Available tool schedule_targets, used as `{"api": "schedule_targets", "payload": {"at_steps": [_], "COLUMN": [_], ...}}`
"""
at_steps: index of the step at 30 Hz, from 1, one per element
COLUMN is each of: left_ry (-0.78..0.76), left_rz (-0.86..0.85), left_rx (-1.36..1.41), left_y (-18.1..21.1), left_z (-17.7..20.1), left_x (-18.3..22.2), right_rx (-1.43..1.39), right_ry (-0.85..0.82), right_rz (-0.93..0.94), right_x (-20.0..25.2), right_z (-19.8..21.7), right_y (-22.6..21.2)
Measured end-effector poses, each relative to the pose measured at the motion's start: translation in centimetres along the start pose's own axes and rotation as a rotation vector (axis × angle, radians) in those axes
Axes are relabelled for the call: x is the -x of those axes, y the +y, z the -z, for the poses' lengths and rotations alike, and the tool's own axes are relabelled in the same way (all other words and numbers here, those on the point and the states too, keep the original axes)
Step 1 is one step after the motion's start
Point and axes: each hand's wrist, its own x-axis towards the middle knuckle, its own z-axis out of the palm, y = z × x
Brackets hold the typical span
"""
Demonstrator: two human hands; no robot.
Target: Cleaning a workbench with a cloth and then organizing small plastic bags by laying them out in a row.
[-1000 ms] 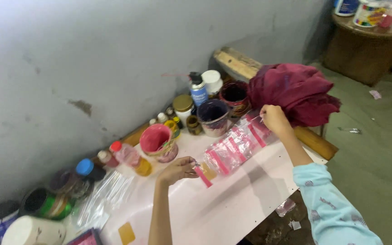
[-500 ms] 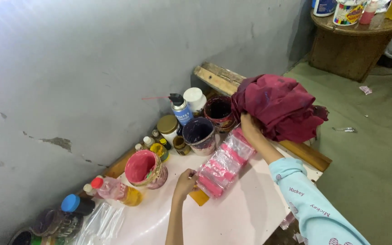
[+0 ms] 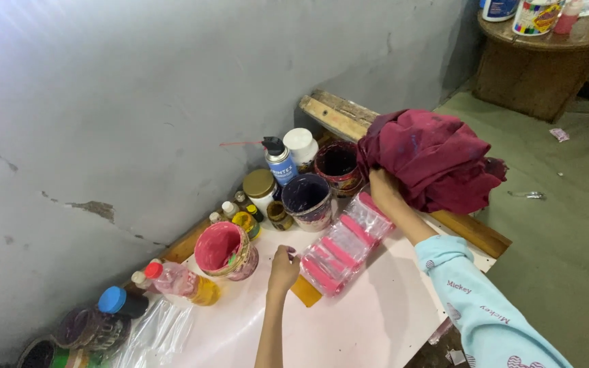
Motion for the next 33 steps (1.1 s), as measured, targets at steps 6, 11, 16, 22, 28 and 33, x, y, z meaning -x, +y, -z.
{"api": "schedule_targets", "payload": {"at_steps": [6,11,16,22,28,33], "left_ry": [0.169,0.119,0.243,0.593,0.333,0.666], "left_rz": [-0.178,-0.26,-0.033,0.294,0.691,0.116], "left_rx": [0.015,0.366,0.427,-0.49,-0.534,-0.169], "left_y": [2.6,5.3,-1.5,-24.5,-29.6,-27.8], "left_z": [0.7,0.9,3.5,5.7,5.5,5.7], "left_x": [3.7,10.4,19.1,29.0,35.6,36.4], "right_rx": [0.106,-0.579,-1.044,-0.749,-0.42,-0.45], "right_ry": [0.13,0.127,-0.22,-0.376,-0.155,-0.064], "right_rz": [0.0,0.394,0.356,0.764,1.199,1.076], "right_x": [2.6,18.1,29.2,43.5,52.2,49.2], "right_z": [-2.2,-0.8,-8.8,-14.7,-23.7,-18.9], "right_y": [-2.7,-13.3,-19.2,-25.1,-27.0,-27.1]}}
